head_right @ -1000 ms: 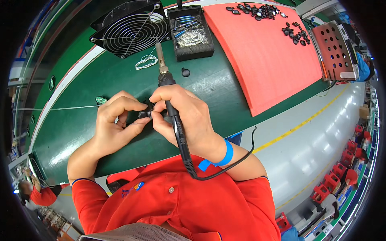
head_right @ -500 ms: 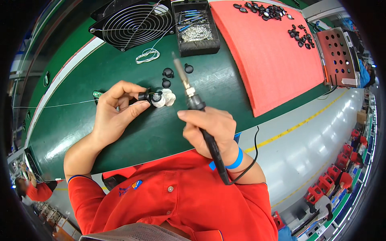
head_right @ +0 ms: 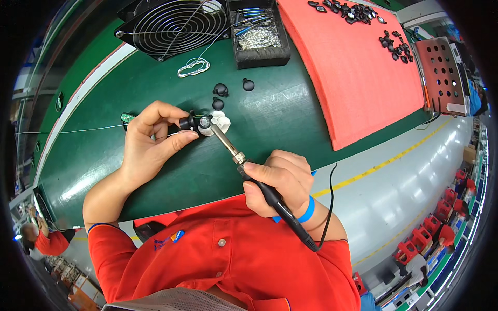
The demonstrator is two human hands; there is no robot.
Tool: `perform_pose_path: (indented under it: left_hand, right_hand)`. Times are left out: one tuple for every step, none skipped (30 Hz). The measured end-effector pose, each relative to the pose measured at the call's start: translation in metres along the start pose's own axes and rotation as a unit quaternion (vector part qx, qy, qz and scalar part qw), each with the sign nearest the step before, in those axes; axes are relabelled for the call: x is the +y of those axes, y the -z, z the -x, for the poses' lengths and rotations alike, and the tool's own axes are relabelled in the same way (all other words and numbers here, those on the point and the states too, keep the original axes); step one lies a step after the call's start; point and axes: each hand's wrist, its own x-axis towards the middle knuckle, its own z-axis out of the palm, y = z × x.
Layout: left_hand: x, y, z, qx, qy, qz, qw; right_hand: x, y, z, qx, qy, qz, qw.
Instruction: The person solders wires and components onto earphone pieces using a soldering iron and places the assembled parts onto a conveyor belt.
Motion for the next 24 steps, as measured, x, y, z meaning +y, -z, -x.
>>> perform_pose_path:
  left_hand:
    - [0.0003,0.0001,0.0001,-0.002,-0.005,-0.005,1.0]
    - [0.0004,0.0,0.0001,-0.003,-0.01,-0.01,1.0]
    - [0.0001,-0.0002,0.0001,-0.003,-0.01,-0.009,1.0]
    - [-0.0003,-0.0006,0.0,-0.002,-0.014,-0.005,1.0]
    - [-0.0005,-0.0008,0.0,-0.001,-0.017,0.0,1.0]
    - [-0.0007,-0.001,-0.0003,-0.001,-0.017,0.0,1.0]
    - [-0.0007,-0.0011,-0.0005,-0.001,-0.017,0.002,1.0]
    - [-0.0007,-0.0012,-0.0007,0.0,-0.017,0.003,1.0]
    - [-0.0008,-0.0013,-0.0008,0.0,-0.017,0.003,1.0]
    - [-0.0008,-0.0014,-0.0008,0.001,-0.017,0.001,1.0]
    - [-0.0007,-0.0015,-0.0008,0.002,-0.017,0.0,1.0]
    - [-0.0003,-0.0017,-0.001,0.002,-0.017,0.0,1.0]
    - [0.0004,-0.0018,-0.0013,0.001,-0.017,-0.001,1.0]
    - [0.001,-0.0019,-0.0016,0.0,-0.017,-0.002,1.0]
    - [0.0013,-0.0019,-0.0015,0.0,-0.017,-0.002,1.0]
    - [0.0015,-0.0019,-0.0014,0.0,-0.015,-0.004,1.0]
    - [0.0017,-0.002,-0.0013,0.0,-0.014,-0.005,1.0]
    - [0.0021,-0.0023,-0.0014,-0.001,-0.014,-0.005,1.0]
    - [0.0025,-0.0027,-0.0015,0.0,-0.01,0.002,1.0]
    - [0.0029,-0.003,-0.0016,0.0,-0.005,0.009,1.0]
    - [0.0031,-0.003,-0.0017,0.0,-0.005,0.01,1.0]
    - [0.0032,-0.0029,-0.0018,-0.001,-0.006,0.005,1.0]
    - [0.0032,-0.0029,-0.0019,-0.002,-0.007,0.001,1.0]
    - [0.0033,-0.0029,-0.002,-0.002,-0.007,0.001,1.0]
  right_hand:
    - [0.0,-0.0004,-0.0004,-0.004,0.001,0.0,1.0]
    - [0.0,-0.0007,-0.0008,-0.009,0.001,0.0,1.0]
    - [0.0,-0.0006,-0.0014,-0.009,0.001,0.0,1.0]
    - [0.0,-0.0006,-0.002,-0.013,0.0,0.001,1.0]
    - [0.0001,-0.0005,-0.0024,-0.016,-0.001,0.001,1.0]
    - [0.0002,-0.0007,-0.0025,-0.016,-0.001,0.002,1.0]
    - [0.0004,-0.0008,-0.0027,-0.017,-0.002,0.001,1.0]
    - [0.0005,-0.0009,-0.0028,-0.018,-0.003,0.0,1.0]
    - [0.0006,-0.0009,-0.0029,-0.018,-0.002,0.0,1.0]
    - [0.0007,-0.0009,-0.0029,-0.019,-0.002,0.001,1.0]
    - [0.0007,-0.0009,-0.003,-0.02,-0.003,0.002,1.0]
    - [0.0008,-0.0008,-0.003,-0.019,-0.002,0.002,1.0]
    - [0.0008,-0.0007,-0.0031,-0.018,-0.003,0.002,1.0]
    - [0.0009,-0.0008,-0.0031,-0.016,-0.004,0.001,1.0]
    - [0.0017,-0.0011,-0.0029,-0.016,-0.003,0.001,1.0]
    - [0.0031,-0.0016,-0.0028,-0.021,0.008,0.0,1.0]
    - [0.0039,-0.0017,-0.0026,-0.025,0.02,-0.001,0.999]
    - [0.0039,-0.0015,-0.0027,-0.025,0.02,-0.001,0.999]
    - [0.0039,-0.0013,-0.0027,-0.026,0.02,-0.001,0.999]
    - [0.0039,-0.0011,-0.0028,-0.028,0.019,-0.002,0.999]
    - [0.0032,-0.0005,-0.0032,-0.028,0.019,-0.002,0.999]
    - [0.0019,0.0003,-0.004,-0.027,0.007,-0.002,1.0]
    - [0.0012,0.0008,-0.0042,-0.026,-0.006,-0.002,1.0]
    - [0.0011,0.0011,-0.0041,-0.026,-0.006,-0.002,1.0]
